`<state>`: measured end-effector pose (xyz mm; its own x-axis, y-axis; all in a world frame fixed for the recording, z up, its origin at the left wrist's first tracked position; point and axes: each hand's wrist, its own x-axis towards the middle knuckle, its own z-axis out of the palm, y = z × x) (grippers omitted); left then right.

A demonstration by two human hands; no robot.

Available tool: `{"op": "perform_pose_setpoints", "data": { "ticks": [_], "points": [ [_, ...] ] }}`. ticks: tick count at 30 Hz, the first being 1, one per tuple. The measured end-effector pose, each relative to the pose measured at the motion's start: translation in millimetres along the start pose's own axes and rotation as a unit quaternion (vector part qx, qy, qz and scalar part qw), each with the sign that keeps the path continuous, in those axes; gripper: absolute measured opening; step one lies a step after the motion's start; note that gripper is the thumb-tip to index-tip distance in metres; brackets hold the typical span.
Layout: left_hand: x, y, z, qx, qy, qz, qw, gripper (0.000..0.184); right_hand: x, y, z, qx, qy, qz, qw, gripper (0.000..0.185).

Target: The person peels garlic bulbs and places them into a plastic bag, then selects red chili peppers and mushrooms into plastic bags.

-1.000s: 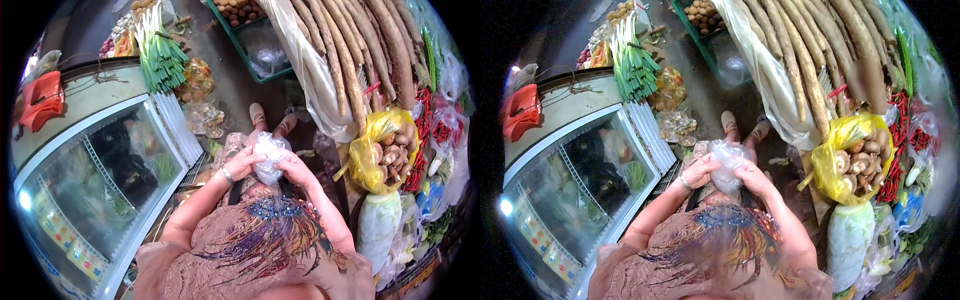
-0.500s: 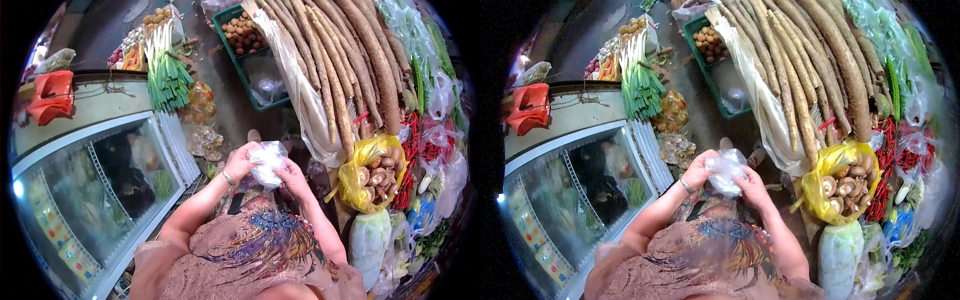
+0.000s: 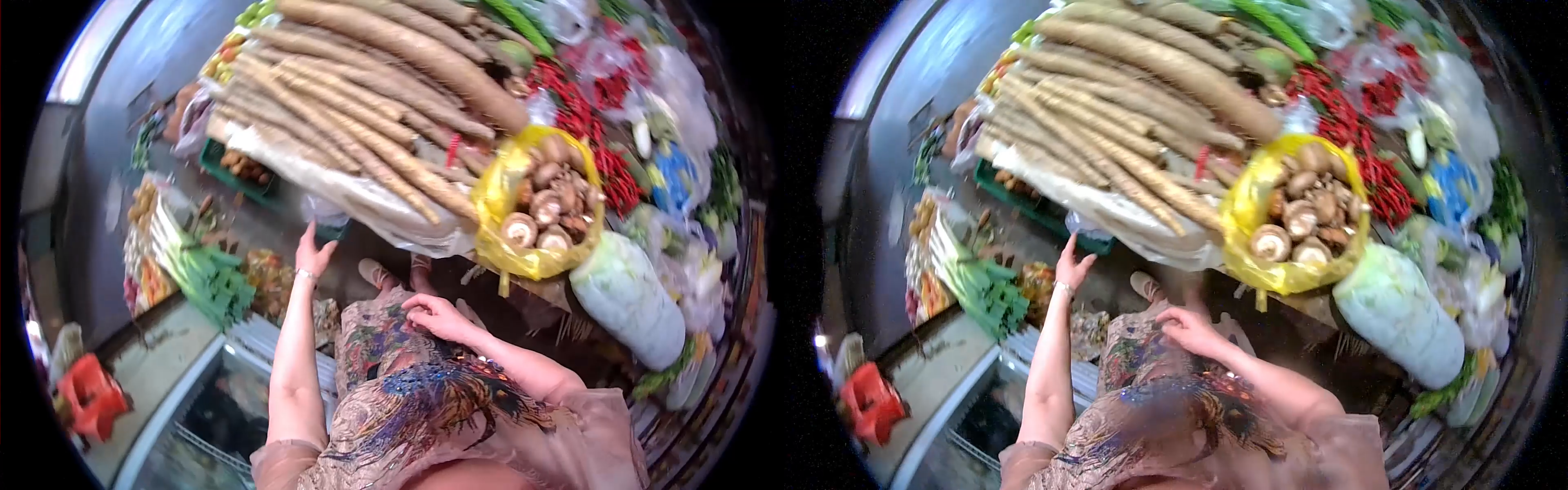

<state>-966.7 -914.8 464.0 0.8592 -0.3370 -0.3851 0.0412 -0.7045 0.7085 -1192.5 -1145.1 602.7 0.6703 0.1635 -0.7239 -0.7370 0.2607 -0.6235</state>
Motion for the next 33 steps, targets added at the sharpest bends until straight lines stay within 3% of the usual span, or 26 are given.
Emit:
{"op": "perform_pose_setpoints", "data": {
  "ticks": [2, 4, 6, 8, 11, 12, 14, 19, 21, 24, 25, 28, 30, 33],
  "points": [
    [-10.2, -0.5, -3.2, 0.023, -0.006, -0.002, 1.000, 0.060, -11.9, -26.0, 0.2, -0.007, 0.021, 0.008, 1.000, 0.026],
    [-30.0, -6.1, 3.1, -0.084, -0.011, 0.038, 0.996, 0.049, -17.4, -33.9, -3.3, -0.011, 0.037, -0.014, 0.999, 0.026],
    [-46.5, -11.5, 5.0, -0.154, -0.107, -0.044, 0.981, 0.042, -24.8, -42.5, -5.7, -0.016, 0.054, -0.038, 0.998, 0.026],
    [-68.6, 26.8, -6.7, -0.219, -0.169, -0.090, 0.957, 0.038, -38.3, -55.9, -9.3, -0.060, 0.057, -0.068, 0.994, 0.026],
    [-79.6, 62.3, -14.5, -0.225, -0.188, -0.090, 0.952, 0.037, -74.4, -90.1, -17.6, -0.067, 0.069, -0.103, 0.990, 0.027],
    [-76.7, 75.0, -18.3, -0.222, -0.194, -0.083, 0.952, 0.037, -85.4, -96.2, -21.7, -0.061, 0.070, -0.138, 0.986, 0.027],
    [-70.3, 96.6, -23.9, -0.238, -0.185, -0.053, 0.952, 0.035, -111.4, -111.7, -32.9, 0.009, 0.051, -0.097, 0.994, 0.024],
    [-48.5, 175.7, -36.1, -0.235, -0.177, 0.045, 0.955, 0.033, -173.4, -158.0, -90.8, -0.047, 0.109, -0.127, 0.985, 0.018],
    [-46.8, 210.6, -35.4, -0.237, -0.164, 0.075, 0.955, 0.034, -188.4, -172.1, -129.1, -0.110, 0.157, -0.206, 0.960, 0.013],
    [-46.2, 259.6, -25.0, -0.216, -0.139, 0.119, 0.959, 0.033, -214.5, -206.1, -188.9, -0.158, 0.238, -0.212, 0.935, 0.013],
    [-45.6, 277.6, -17.0, -0.210, -0.119, 0.150, 0.959, 0.032, -218.3, -209.6, -219.3, -0.238, 0.269, -0.230, 0.904, 0.014],
    [-49.2, 349.3, 3.2, -0.141, -0.093, 0.208, 0.963, 0.032, -226.6, -211.2, -301.6, -0.397, 0.384, -0.191, 0.812, 0.019],
    [-32.8, 376.1, 23.8, -0.076, -0.036, 0.321, 0.943, 0.035, -226.6, -205.7, -352.1, -0.424, 0.432, -0.145, 0.783, 0.020],
    [15.3, 378.8, 55.8, 0.039, 0.075, 0.381, 0.921, 0.044, -214.0, -202.4, -397.7, -0.500, 0.447, -0.114, 0.732, 0.033]
  ]
}}
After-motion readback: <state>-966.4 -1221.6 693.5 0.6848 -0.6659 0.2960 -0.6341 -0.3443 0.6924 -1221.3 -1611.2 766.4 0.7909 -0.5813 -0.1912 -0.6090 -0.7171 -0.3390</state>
